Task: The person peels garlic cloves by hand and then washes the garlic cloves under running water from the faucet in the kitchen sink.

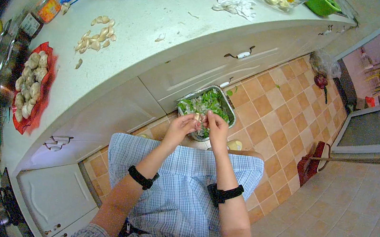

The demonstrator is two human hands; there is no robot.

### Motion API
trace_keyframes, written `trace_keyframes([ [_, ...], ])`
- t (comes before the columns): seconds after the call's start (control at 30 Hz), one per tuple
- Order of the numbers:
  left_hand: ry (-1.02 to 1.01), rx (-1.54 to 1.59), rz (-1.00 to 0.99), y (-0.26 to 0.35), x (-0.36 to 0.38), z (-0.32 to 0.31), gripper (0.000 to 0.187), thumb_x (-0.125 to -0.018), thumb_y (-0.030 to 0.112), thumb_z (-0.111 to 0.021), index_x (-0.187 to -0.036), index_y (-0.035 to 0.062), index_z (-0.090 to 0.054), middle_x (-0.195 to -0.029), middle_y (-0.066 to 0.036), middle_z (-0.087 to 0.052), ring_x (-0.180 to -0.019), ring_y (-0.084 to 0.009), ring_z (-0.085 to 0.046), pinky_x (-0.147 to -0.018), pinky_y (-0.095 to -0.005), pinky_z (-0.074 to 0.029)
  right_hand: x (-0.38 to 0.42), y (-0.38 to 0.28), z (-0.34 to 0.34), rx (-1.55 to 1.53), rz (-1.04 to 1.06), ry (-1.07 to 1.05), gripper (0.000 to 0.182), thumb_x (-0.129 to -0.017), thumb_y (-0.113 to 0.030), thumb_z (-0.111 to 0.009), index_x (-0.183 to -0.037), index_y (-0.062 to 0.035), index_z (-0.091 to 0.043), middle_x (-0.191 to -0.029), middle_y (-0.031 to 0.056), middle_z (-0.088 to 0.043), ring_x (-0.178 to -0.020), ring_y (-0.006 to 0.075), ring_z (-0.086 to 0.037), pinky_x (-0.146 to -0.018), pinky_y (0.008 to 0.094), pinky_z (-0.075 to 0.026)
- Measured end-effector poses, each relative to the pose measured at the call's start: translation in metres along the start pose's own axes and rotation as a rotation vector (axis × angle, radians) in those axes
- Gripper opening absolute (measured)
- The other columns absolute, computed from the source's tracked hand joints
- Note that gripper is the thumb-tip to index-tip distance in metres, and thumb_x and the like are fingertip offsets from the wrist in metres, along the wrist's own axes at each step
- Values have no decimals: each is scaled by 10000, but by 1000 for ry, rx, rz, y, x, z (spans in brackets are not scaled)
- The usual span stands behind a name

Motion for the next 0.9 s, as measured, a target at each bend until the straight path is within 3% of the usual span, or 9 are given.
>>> trace_keyframes([
  [0.07,-13,11,-12,-2,-1,0,313,-845,171,-501,-1091,-21,-475,-903,-86,-580,-791,-149,-576,-721,-250,-460,-2,3,2,169,47,7,191,-824,-148,-522,-903,17,-576,-788,62,-596,-722,122,-570,-682,236,-462],
  [0.13,11,17,-11,1,0,-2,293,-846,137,-490,-1085,-32,-475,-884,-85,-579,-771,-148,-574,-703,-249,-458,8,-23,-1,210,336,136,196,-802,-128,-551,-940,10,-575,-835,75,-608,-764,129,-577,-712,239,-454],
  [0.2,36,23,-9,0,1,-1,274,-846,103,-479,-1078,-43,-475,-864,-84,-578,-751,-146,-571,-685,-249,-456,7,-27,-3,177,343,108,214,-789,-115,-565,-964,7,-570,-862,82,-610,-779,132,-578,-720,239,-451],
  [0.27,15,0,-16,-2,0,1,311,-846,178,-500,-1089,-14,-478,-878,-71,-577,-781,-141,-573,-697,-240,-452,8,-31,-5,144,351,79,239,-775,-102,-579,-989,4,-566,-889,88,-611,-794,134,-578,-728,239,-447],
  [0.33,7,-28,-27,0,0,0,306,-847,183,-499,-1084,-10,-485,-873,-65,-576,-769,-136,-570,-691,-237,-449,10,-29,-10,104,232,25,227,-767,-94,-583,-976,-4,-583,-899,89,-613,-792,134,-578,-718,237,-448],
  [0.5,-31,-90,-71,3,1,-3,294,-847,199,-499,-1066,4,-508,-838,-46,-575,-729,-123,-560,-671,-228,-441,14,-34,-11,197,239,32,172,-762,-87,-586,-906,4,-612,-862,90,-619,-772,129,-581,-694,234,-454],
  [0.9,-29,-278,-113,1,3,-3,239,-847,80,-461,-1041,-46,-520,-838,-45,-578,-702,-101,-532,-668,-234,-444,18,-44,-13,353,306,24,232,-704,-41,-590,-929,17,-582,-816,92,-616,-741,131,-586,-679,241,-462],
])
Point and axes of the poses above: each hand's wrist, its own x-axis away from the middle knuckle, its own z-axis out of the back of the hand, y = z × x, the point moved 7 cm from there along -x, towards the middle knuckle
